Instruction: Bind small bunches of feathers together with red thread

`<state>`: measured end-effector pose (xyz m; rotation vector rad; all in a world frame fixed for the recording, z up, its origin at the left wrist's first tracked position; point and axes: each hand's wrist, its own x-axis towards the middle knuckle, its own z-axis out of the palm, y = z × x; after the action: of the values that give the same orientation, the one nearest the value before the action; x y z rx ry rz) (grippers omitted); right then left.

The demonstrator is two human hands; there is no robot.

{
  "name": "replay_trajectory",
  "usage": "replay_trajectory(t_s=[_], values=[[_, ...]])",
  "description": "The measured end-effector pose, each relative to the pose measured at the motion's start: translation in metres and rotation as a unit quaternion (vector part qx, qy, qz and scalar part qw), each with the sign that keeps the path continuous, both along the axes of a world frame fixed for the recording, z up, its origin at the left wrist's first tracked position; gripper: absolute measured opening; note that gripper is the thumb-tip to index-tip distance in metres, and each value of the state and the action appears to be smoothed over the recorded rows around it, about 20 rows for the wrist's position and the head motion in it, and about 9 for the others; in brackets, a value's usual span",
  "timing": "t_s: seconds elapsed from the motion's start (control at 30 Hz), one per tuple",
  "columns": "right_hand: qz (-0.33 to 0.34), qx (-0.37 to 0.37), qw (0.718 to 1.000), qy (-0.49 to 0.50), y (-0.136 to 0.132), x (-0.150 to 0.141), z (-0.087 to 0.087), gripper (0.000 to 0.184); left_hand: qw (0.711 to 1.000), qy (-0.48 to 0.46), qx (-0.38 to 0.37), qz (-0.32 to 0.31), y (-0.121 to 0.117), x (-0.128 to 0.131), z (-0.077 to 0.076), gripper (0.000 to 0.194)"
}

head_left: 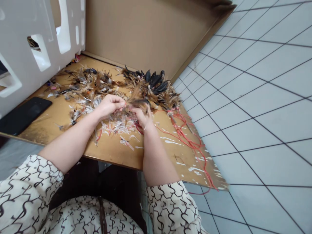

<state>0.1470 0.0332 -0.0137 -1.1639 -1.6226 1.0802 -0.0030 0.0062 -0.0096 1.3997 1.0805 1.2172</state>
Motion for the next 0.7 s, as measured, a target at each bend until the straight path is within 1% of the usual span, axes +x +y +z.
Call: replay_trajectory(t_s=[0.03, 0.07, 0.13, 0.17, 0.27, 0.37, 0.43, 0.47, 0.53, 0.57, 0.63, 0.67, 0.7], values=[[-0.012, -0.013, 1.0, 0.003, -0.002, -0.003, -0.001, 0.007, 0.999, -0.024, -0.018, 0.028, 0.001, 0.0, -0.001, 0.013], [-0.003, -0.017, 1.0, -0.002, -0.004, -0.007, -0.002, 0.007, 0.997, -0.037, -0.033, 0.055, 0.003, 0.0, -0.002, 0.013], [0.038, 0.007, 0.999, -0.035, -0.008, -0.013, -0.001, 0.007, 0.993, -0.028, -0.046, 0.103, 0.006, 0.0, -0.004, 0.015], [0.053, 0.02, 0.997, -0.052, -0.011, -0.016, 0.0, 0.008, 0.992, -0.007, -0.043, 0.122, 0.007, 0.0, -0.005, 0.016], [0.063, 0.06, 0.992, -0.09, -0.015, -0.021, 0.003, 0.011, 0.98, 0.115, -0.005, 0.161, 0.007, 0.001, -0.008, 0.018], [0.053, 0.095, 0.987, -0.119, -0.017, -0.021, 0.004, 0.012, 0.946, 0.273, 0.036, 0.17, 0.004, 0.003, -0.008, 0.013], [0.044, 0.106, 0.984, -0.136, -0.016, -0.017, 0.004, 0.011, 0.925, 0.345, 0.054, 0.151, 0.003, 0.002, -0.008, 0.012], [0.042, 0.106, 0.984, -0.139, -0.015, -0.015, 0.005, 0.01, 0.921, 0.363, 0.063, 0.131, 0.003, 0.002, -0.008, 0.012], [0.048, 0.093, 0.986, -0.127, -0.012, -0.009, 0.008, 0.009, 0.93, 0.354, 0.076, 0.06, 0.003, 0.0, -0.007, 0.012], [0.055, 0.08, 0.989, -0.111, -0.01, -0.005, 0.01, 0.008, 0.941, 0.329, 0.075, 0.016, 0.003, -0.001, -0.007, 0.013], [0.07, 0.042, 0.994, -0.069, -0.006, 0.002, 0.012, 0.006, 0.966, 0.245, 0.053, -0.066, 0.002, -0.003, -0.006, 0.012], [0.075, 0.017, 0.996, -0.041, -0.003, 0.005, 0.012, 0.006, 0.976, 0.195, 0.035, -0.094, 0.002, -0.004, -0.005, 0.011], [0.081, -0.011, 0.997, -0.011, 0.0, 0.008, 0.011, 0.008, 0.983, 0.144, 0.016, -0.109, 0.001, -0.004, -0.004, 0.01]])
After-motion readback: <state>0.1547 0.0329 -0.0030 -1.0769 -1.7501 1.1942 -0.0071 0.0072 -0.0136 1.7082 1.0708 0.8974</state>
